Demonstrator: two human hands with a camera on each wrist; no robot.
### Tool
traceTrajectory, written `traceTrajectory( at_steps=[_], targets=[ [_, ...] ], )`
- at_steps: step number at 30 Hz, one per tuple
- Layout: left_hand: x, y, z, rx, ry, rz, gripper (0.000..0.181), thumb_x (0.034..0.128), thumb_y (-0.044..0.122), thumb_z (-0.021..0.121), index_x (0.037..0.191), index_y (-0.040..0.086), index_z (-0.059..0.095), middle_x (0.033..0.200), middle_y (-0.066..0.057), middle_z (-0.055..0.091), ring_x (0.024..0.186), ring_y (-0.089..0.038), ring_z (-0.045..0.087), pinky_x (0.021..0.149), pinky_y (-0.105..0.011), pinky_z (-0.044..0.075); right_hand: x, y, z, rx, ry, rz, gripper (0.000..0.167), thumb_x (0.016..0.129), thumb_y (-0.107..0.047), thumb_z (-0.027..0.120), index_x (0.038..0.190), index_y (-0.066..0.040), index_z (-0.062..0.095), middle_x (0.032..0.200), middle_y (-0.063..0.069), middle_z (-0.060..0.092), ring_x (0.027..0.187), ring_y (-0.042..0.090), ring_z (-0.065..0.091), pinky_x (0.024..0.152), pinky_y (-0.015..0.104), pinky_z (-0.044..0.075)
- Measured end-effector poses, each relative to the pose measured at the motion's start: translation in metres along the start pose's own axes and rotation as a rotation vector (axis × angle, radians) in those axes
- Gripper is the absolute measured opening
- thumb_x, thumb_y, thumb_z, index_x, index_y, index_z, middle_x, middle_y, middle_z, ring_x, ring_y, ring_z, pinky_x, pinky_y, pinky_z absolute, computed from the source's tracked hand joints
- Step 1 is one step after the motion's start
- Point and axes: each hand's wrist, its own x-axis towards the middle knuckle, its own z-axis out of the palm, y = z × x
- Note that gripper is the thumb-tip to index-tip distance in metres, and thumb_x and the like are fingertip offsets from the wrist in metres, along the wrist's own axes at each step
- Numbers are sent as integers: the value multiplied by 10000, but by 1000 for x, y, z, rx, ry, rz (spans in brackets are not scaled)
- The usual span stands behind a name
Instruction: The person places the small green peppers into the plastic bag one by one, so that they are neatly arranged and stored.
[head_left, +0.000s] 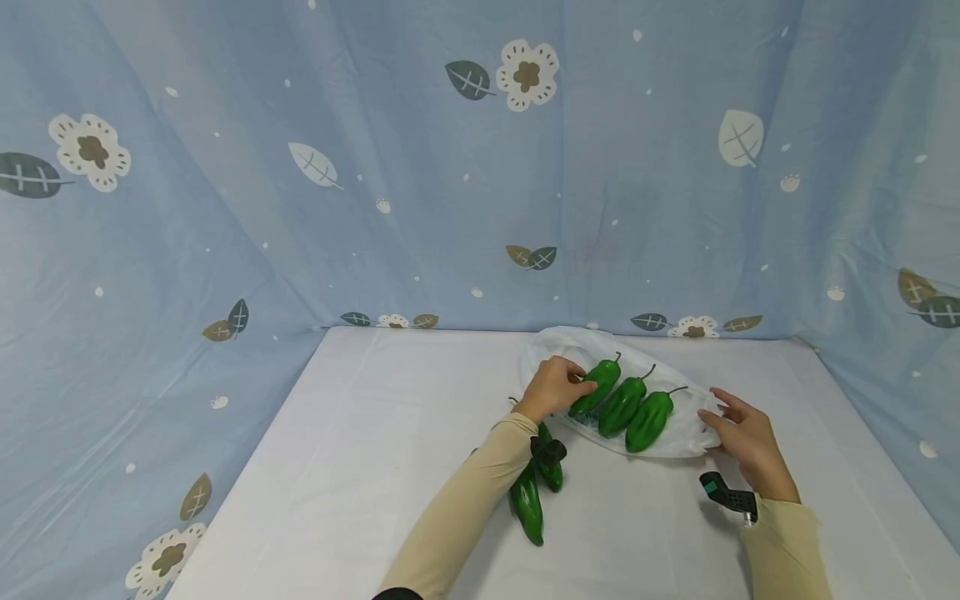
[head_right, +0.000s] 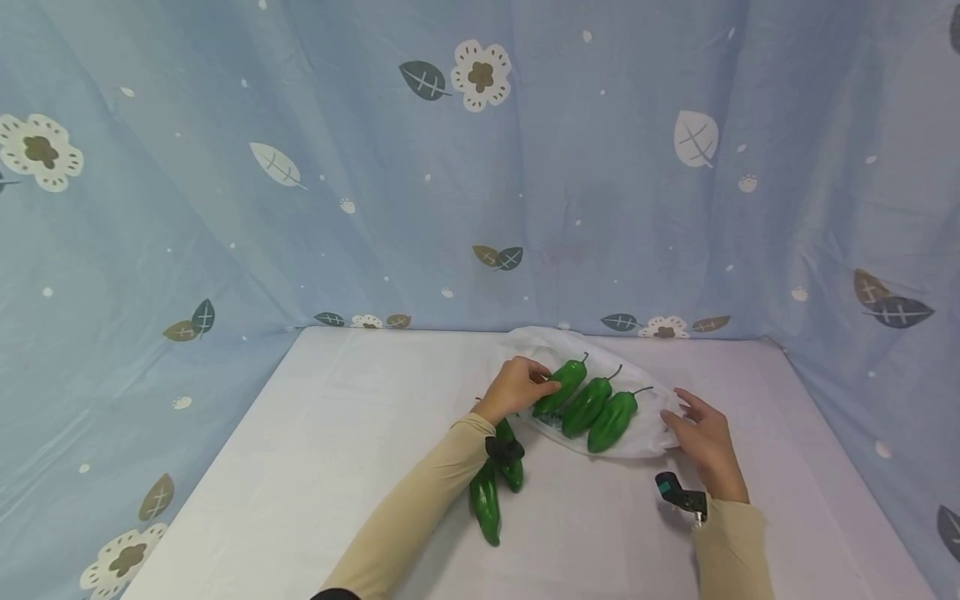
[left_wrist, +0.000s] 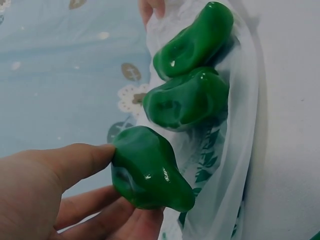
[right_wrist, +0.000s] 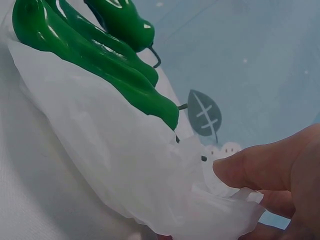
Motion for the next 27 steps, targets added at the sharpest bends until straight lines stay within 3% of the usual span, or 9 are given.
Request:
traceTrajectory(
  at_steps=[15, 27],
  targets=[
    [3, -4, 10, 39, -11, -8, 332, 971, 294, 745, 1192, 48, 775, 1078, -98, 788, 816, -121, 709, 685, -219, 553, 1, 1, 0, -24, -1, -1, 710, 1065, -322, 520, 1648, -58, 212, 1622, 403, 218, 1404, 507, 417, 744, 175, 499],
    [1, 0, 14, 78, -31, 0, 330, 971, 259, 744, 1200, 23, 762, 1111, -114, 784, 883, -161, 735, 709, -222, 565, -1, 0, -1, -22, -3, -7, 711, 1066, -328, 516, 1649, -59, 209, 1628, 392, 209, 1408, 499, 398, 825, 247, 523]
  ],
)
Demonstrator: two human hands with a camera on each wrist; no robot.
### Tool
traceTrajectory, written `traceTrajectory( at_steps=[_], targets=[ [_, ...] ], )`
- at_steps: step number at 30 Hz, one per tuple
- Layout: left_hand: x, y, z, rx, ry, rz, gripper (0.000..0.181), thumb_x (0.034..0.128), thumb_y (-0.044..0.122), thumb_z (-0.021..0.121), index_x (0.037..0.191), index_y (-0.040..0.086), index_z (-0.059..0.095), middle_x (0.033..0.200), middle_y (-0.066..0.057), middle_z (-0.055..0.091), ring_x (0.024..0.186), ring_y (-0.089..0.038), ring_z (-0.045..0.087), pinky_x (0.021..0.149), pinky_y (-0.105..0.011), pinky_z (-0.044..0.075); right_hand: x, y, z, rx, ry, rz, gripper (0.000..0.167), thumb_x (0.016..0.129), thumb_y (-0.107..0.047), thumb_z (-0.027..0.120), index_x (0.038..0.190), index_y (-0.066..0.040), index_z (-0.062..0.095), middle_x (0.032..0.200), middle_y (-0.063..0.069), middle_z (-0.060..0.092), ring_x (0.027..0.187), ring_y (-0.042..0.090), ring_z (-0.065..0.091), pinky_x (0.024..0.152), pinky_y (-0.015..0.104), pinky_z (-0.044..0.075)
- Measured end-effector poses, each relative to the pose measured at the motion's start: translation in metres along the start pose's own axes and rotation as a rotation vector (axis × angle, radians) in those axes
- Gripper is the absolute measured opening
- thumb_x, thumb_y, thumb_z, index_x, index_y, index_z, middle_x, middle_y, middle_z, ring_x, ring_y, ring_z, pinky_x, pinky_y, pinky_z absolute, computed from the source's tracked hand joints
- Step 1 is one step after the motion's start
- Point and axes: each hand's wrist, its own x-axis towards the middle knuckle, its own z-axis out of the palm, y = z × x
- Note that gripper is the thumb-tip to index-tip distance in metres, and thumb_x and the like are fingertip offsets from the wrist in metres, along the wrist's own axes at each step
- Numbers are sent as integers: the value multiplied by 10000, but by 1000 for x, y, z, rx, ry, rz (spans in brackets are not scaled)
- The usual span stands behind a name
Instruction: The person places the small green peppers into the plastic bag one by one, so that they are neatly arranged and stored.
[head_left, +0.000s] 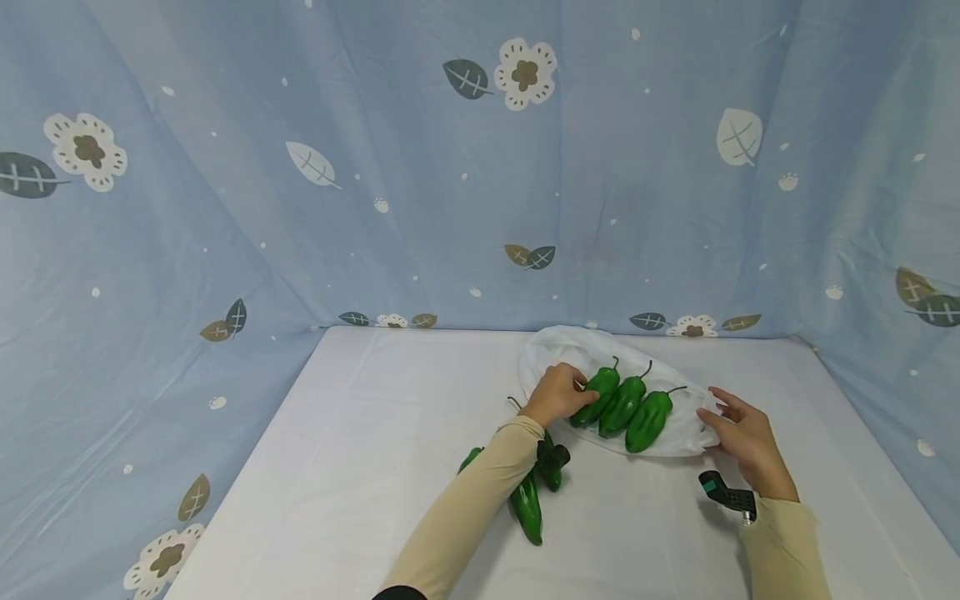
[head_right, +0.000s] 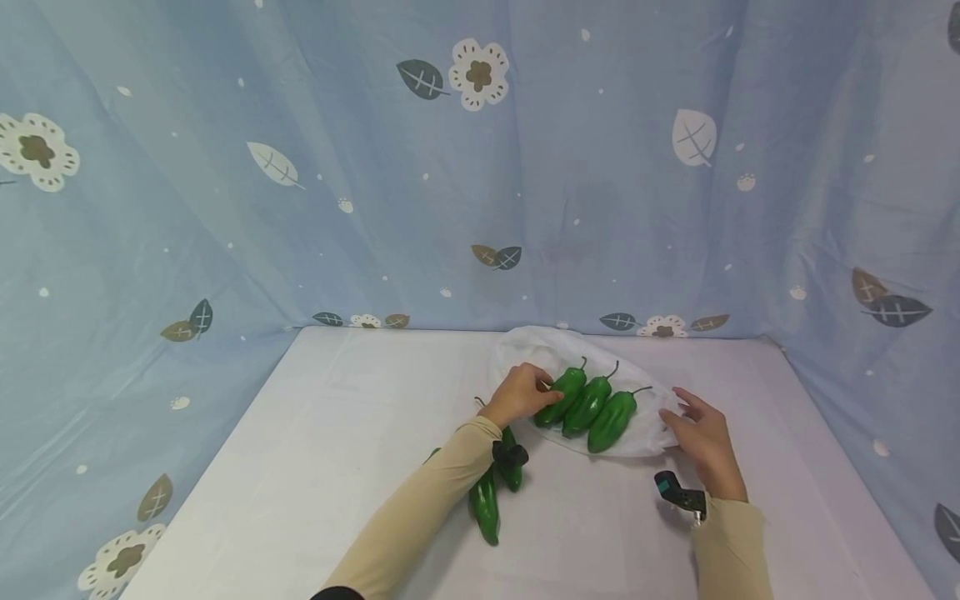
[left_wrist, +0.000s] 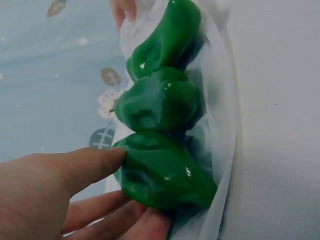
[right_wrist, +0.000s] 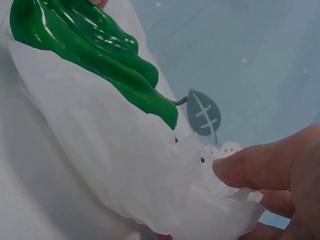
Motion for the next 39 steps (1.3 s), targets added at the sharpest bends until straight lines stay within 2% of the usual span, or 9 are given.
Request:
traceTrajectory(
  at_steps=[6, 13, 17, 22, 26, 30, 33, 35, 39],
  targets=[
    [-1, 1, 2, 15, -2, -10, 341, 969, 269, 747, 1209, 27, 759, 1116, -106, 785, 911, -163, 742, 716, -221, 570, 0, 0, 0, 7, -2, 3, 712, 1067, -326, 515, 1650, -60, 203, 1625, 393, 209, 1378, 485, 423, 724, 153, 485],
    [-2, 2, 2, 10, -8, 4, 342, 968, 253, 748, 1208, 10, 754, 1117, -122, 784, 906, -162, 748, 699, -211, 571, -1, -2, 0, 3, -1, 16, 715, 1064, -323, 515, 1651, -63, 200, 1633, 394, 199, 1417, 508, 398, 889, 329, 543],
    [-3, 3, 2, -5, -8, 10, 342, 971, 240, 744, 1214, 0, 746, 1109, -137, 782, 862, -158, 740, 676, -215, 562, -1, -2, 0, 2, -1, 9, 714, 1063, -321, 514, 1650, -61, 202, 1628, 400, 203, 1412, 508, 402, 812, 240, 526],
    [-4, 3, 2, 7, 4, 31, 336, 966, 244, 751, 1194, -3, 759, 1140, -150, 780, 770, -116, 721, 711, -217, 573, -1, -1, -1, 3, -4, 2, 716, 1061, -326, 516, 1648, -56, 206, 1622, 403, 213, 1399, 497, 408, 730, 151, 478],
    [-5, 3, 0, 3, 12, 46, 310, 964, 239, 752, 1169, 7, 773, 1075, -143, 788, 684, -81, 659, 700, -213, 549, 0, -1, -1, 1, -2, 7, 716, 1061, -320, 519, 1647, -54, 206, 1623, 402, 212, 1402, 502, 406, 736, 162, 483],
    [-5, 4, -5, -8, 24, 42, 329, 966, 249, 750, 1202, 19, 764, 1049, -120, 780, 744, -97, 663, 706, -222, 539, 0, -3, -1, 1, 4, 6, 710, 1064, -305, 516, 1648, -53, 201, 1620, 406, 212, 1391, 507, 418, 749, 192, 513],
    [-5, 4, -7, -16, 26, 33, 374, 969, 270, 747, 1250, 23, 744, 1101, -111, 774, 865, -137, 712, 748, -241, 566, 0, -4, 0, 3, 12, 11, 703, 1064, -294, 514, 1648, -56, 204, 1618, 404, 217, 1386, 506, 423, 806, 267, 560],
    [-6, 4, -9, -19, 24, 28, 391, 971, 287, 744, 1266, 31, 738, 1129, -105, 772, 927, -159, 724, 768, -251, 575, 1, -4, 1, 7, 19, 16, 701, 1064, -290, 516, 1648, -57, 205, 1621, 403, 216, 1397, 512, 415, 897, 378, 583],
    [-9, 1, -14, -30, 33, 34, 399, 976, 308, 735, 1273, 41, 736, 1136, -91, 767, 951, -167, 721, 762, -251, 575, 1, -3, 2, 25, 15, 27, 703, 1068, -289, 512, 1651, -64, 191, 1632, 398, 196, 1430, 526, 381, 1096, 590, 484]
  ],
)
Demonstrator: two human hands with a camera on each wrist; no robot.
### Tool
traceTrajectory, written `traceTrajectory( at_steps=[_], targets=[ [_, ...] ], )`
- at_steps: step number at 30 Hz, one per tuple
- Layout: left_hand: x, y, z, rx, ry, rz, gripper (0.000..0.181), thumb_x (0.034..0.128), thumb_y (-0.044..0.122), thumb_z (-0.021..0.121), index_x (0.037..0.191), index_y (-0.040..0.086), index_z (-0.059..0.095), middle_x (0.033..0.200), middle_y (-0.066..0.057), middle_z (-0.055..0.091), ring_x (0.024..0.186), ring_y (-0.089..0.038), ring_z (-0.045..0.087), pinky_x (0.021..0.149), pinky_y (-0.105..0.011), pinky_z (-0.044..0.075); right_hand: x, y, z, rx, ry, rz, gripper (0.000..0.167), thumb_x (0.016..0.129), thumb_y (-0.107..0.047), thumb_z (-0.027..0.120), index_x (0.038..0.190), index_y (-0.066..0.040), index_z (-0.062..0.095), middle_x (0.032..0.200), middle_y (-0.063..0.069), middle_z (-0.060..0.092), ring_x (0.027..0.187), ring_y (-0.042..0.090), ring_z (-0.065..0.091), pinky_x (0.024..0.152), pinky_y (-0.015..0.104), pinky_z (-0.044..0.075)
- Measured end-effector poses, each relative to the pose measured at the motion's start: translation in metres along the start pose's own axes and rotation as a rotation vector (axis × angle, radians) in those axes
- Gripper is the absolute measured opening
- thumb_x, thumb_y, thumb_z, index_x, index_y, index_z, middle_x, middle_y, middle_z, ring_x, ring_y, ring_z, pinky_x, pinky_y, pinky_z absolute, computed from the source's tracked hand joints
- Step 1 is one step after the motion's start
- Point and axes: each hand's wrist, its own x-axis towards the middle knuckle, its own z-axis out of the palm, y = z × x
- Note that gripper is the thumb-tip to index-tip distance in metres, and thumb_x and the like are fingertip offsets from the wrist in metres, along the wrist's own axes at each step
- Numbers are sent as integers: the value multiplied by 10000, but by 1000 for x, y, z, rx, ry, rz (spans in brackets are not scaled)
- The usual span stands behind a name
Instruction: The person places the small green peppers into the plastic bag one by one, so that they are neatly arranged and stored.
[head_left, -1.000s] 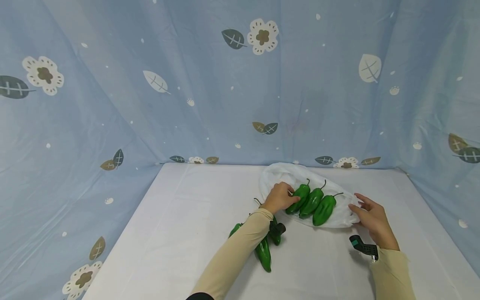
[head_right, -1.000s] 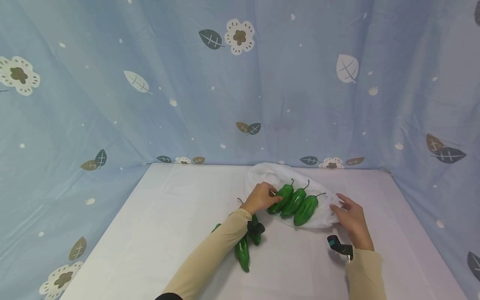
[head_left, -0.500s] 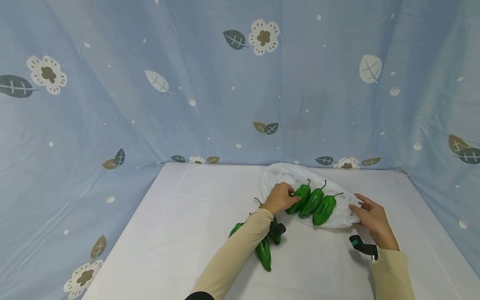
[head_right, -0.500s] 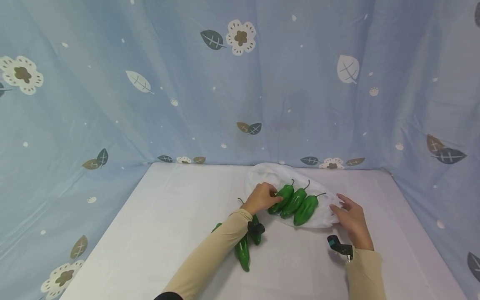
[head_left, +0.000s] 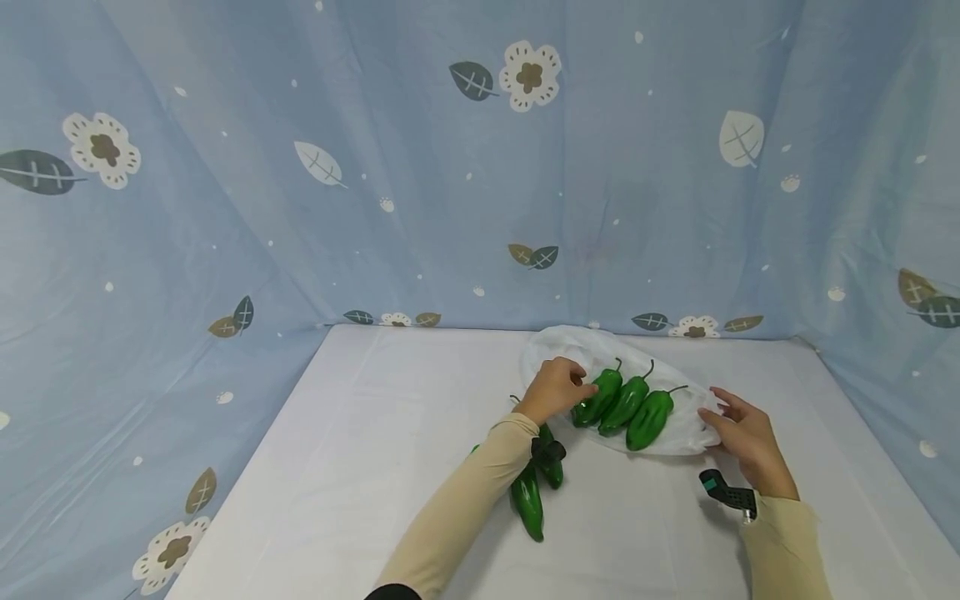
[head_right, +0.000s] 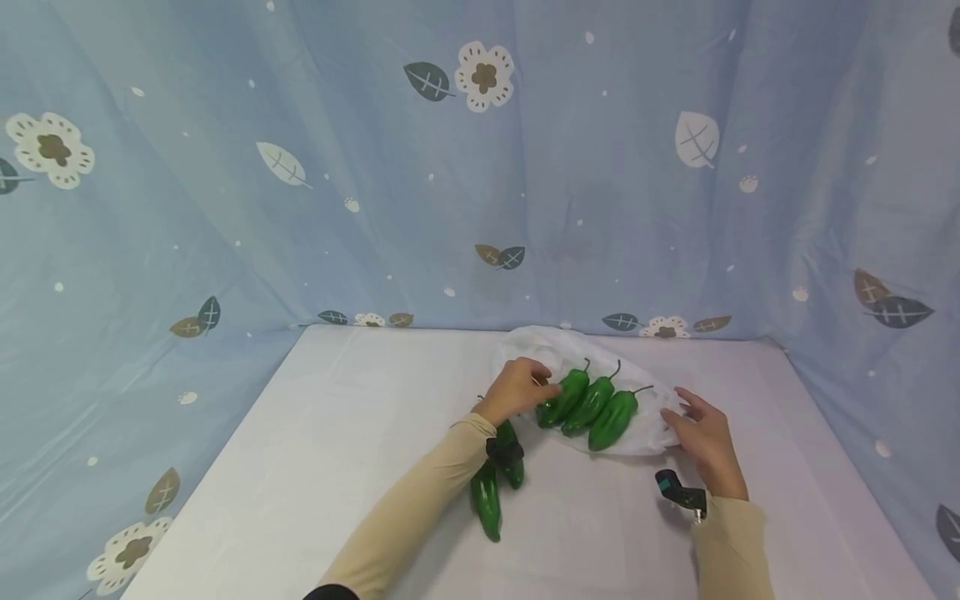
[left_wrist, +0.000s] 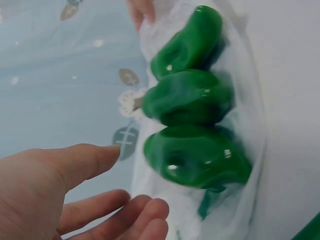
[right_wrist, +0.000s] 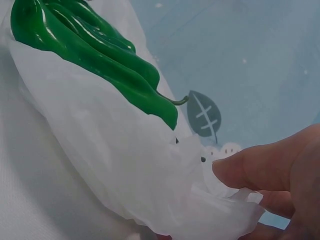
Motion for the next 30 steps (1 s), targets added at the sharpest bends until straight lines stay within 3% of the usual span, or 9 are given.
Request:
traceTrajectory(
  at_steps=[3, 6, 10, 13, 21, 24, 30],
  targets=[
    [-2, -1, -6, -19, 14, 15, 396, 987, 313, 720, 1273, 40, 735, 1138, -89, 760, 953, -166, 716, 741, -239, 567, 1, 1, 1, 12, -10, 3, 703, 1071, -292, 508, 1654, -72, 182, 1638, 397, 179, 1440, 531, 369, 1140, 618, 436],
    [-6, -2, -14, -47, 31, 36, 396, 992, 313, 714, 1268, 29, 733, 1130, -95, 755, 965, -179, 720, 729, -234, 572, 1, 2, 1, 6, -9, -2, 700, 1070, -292, 509, 1653, -72, 189, 1635, 401, 184, 1437, 532, 371, 1121, 606, 460],
    [-12, 1, -28, -74, 54, 56, 376, 989, 318, 719, 1249, 48, 743, 1111, -77, 755, 979, -185, 725, 761, -238, 584, 1, 3, 1, -15, 0, -14, 694, 1066, -280, 515, 1648, -62, 205, 1622, 406, 211, 1412, 520, 400, 968, 462, 571],
    [-18, 4, -38, -89, 68, 66, 364, 984, 334, 724, 1237, 73, 751, 1104, -54, 757, 979, -166, 728, 790, -236, 586, 1, 3, 0, -19, 5, -18, 691, 1064, -271, 517, 1646, -58, 212, 1619, 408, 216, 1405, 514, 408, 880, 355, 566],
    [-34, 11, -61, -131, 99, 89, 354, 978, 323, 732, 1237, 82, 750, 1109, -62, 765, 976, -176, 741, 827, -270, 593, 1, 2, -1, -31, 2, -19, 699, 1060, -288, 521, 1646, -61, 215, 1621, 406, 216, 1402, 516, 415, 822, 290, 562],
    [-41, 9, -69, -147, 110, 106, 352, 981, 307, 728, 1240, 69, 746, 1118, -79, 767, 985, -205, 738, 835, -298, 595, 1, 2, -1, -31, 1, -19, 701, 1060, -289, 520, 1648, -62, 211, 1620, 407, 218, 1404, 516, 416, 849, 326, 573],
    [-53, -3, -82, -170, 151, 122, 344, 982, 291, 724, 1241, 66, 745, 1114, -94, 776, 995, -228, 733, 829, -321, 598, 0, 2, 0, -10, 0, -13, 705, 1059, -276, 519, 1648, -57, 199, 1625, 409, 203, 1428, 534, 388, 1073, 571, 503]
  ],
)
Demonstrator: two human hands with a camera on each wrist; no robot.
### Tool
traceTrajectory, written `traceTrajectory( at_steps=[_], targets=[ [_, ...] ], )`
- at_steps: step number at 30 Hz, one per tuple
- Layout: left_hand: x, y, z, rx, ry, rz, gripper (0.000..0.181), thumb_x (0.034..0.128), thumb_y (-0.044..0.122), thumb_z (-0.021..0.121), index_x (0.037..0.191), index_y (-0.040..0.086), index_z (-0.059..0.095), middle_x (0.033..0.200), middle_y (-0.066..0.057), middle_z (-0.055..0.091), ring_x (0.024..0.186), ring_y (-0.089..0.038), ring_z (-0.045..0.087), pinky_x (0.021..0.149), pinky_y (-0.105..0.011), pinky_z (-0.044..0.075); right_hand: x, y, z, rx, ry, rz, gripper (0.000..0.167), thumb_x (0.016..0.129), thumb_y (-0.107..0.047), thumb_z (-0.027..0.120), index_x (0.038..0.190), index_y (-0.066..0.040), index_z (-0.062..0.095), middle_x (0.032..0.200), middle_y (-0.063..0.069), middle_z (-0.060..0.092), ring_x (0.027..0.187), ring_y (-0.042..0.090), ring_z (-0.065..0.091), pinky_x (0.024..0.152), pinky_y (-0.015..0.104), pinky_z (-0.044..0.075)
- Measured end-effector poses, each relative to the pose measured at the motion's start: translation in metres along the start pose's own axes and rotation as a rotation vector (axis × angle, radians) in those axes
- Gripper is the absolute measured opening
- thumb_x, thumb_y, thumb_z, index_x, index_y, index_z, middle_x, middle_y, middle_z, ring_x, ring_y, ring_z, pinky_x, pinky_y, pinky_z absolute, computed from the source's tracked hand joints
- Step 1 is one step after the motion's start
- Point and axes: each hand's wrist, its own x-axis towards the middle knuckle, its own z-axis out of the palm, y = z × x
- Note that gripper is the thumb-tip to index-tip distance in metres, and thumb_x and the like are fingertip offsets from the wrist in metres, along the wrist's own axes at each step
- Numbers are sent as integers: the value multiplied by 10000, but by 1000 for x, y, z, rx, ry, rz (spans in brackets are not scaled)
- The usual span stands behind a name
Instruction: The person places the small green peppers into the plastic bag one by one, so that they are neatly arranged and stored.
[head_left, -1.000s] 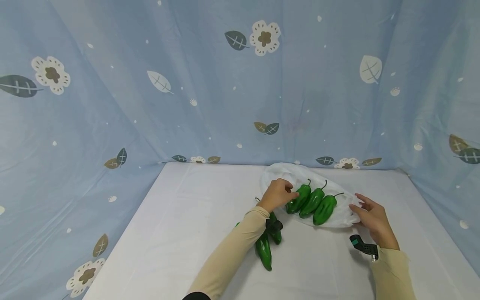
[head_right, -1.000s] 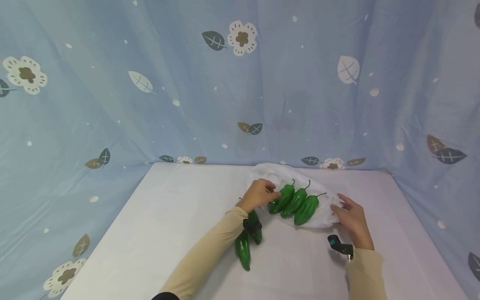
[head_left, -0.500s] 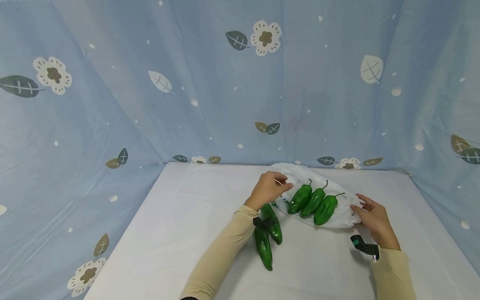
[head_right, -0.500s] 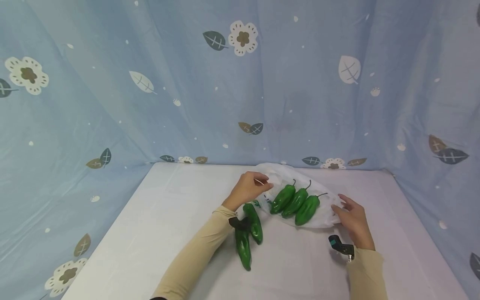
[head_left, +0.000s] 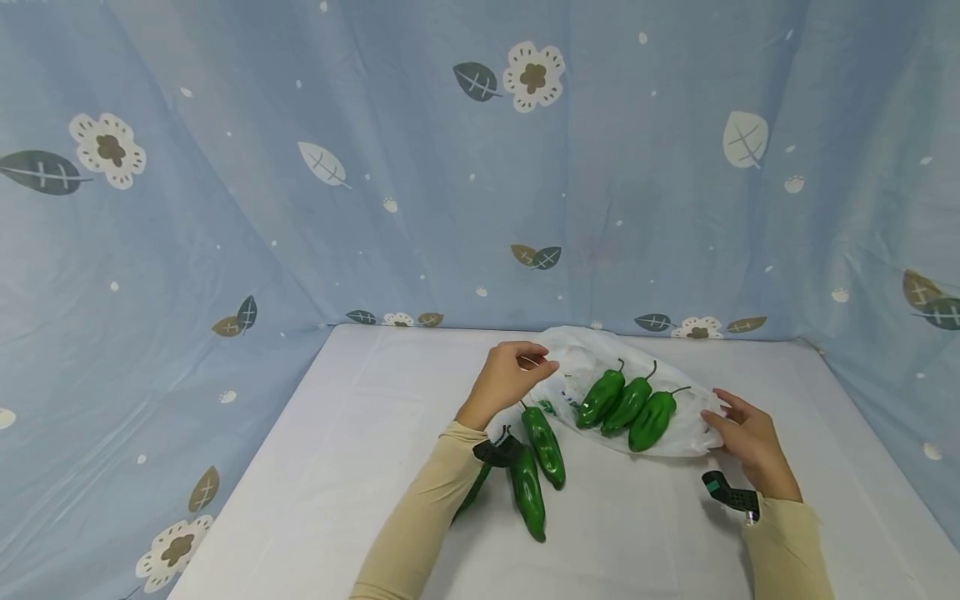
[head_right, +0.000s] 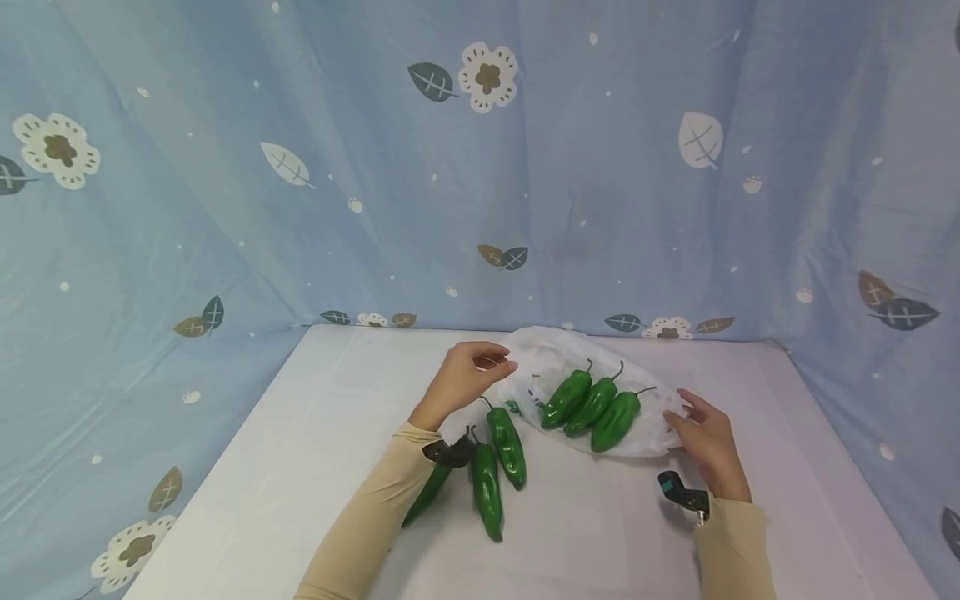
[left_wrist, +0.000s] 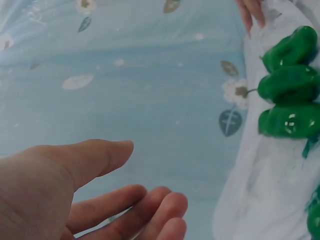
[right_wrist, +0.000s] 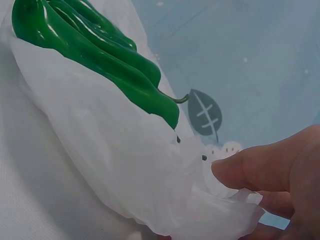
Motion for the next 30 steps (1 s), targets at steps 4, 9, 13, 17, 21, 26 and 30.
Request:
traceTrajectory(
  at_steps=[4, 9, 13, 17, 21, 26, 30],
  targets=[
    [-5, -6, -10, 0, 26, 8, 349, 982, 305, 723, 1243, 75, 745, 1117, -90, 778, 1000, -228, 734, 825, -324, 599, 0, 1, -1, -10, -1, -9, 704, 1057, -287, 519, 1643, -45, 213, 1614, 412, 223, 1401, 517, 414, 886, 355, 586],
    [-13, -9, -20, -24, 50, -5, 339, 980, 296, 728, 1239, 79, 747, 1153, -97, 772, 1018, -242, 738, 837, -331, 606, 1, 3, -2, -13, 13, -17, 701, 1053, -289, 524, 1637, -32, 234, 1592, 411, 256, 1342, 485, 455, 701, 176, 517],
    [-21, -10, -27, -26, 63, -25, 334, 977, 307, 730, 1246, 110, 749, 1171, -78, 767, 1026, -228, 737, 838, -340, 606, 2, 4, -3, -22, 12, -15, 700, 1058, -292, 520, 1639, -36, 227, 1592, 412, 253, 1341, 483, 451, 696, 179, 519],
    [-28, -10, -35, -35, 90, -32, 330, 974, 318, 732, 1249, 137, 750, 1122, -58, 773, 1025, -220, 740, 860, -367, 606, 3, 4, -5, -31, 7, -12, 703, 1064, -300, 517, 1644, -47, 212, 1604, 413, 238, 1376, 501, 425, 781, 258, 563],
    [-38, -11, -43, -62, 124, -46, 329, 973, 317, 735, 1250, 141, 749, 1112, -58, 771, 1038, -225, 737, 882, -395, 607, 5, 4, -5, -32, -1, -8, 704, 1066, -300, 520, 1648, -60, 204, 1617, 412, 219, 1423, 511, 387, 849, 299, 553],
    [-50, -14, -50, -77, 155, -83, 339, 967, 334, 744, 1243, 139, 752, 1135, -60, 771, 1052, -224, 731, 876, -410, 605, 5, 3, -3, -28, 7, 0, 705, 1063, -299, 525, 1647, -58, 210, 1610, 409, 237, 1403, 501, 405, 884, 369, 571],
    [-59, -20, -55, -84, 183, -109, 328, 961, 320, 753, 1235, 138, 756, 1146, -56, 774, 1056, -225, 730, 895, -417, 603, 4, 2, -2, -30, 8, -2, 706, 1063, -311, 518, 1645, -53, 214, 1602, 407, 248, 1367, 488, 433, 839, 337, 577]
  ],
)
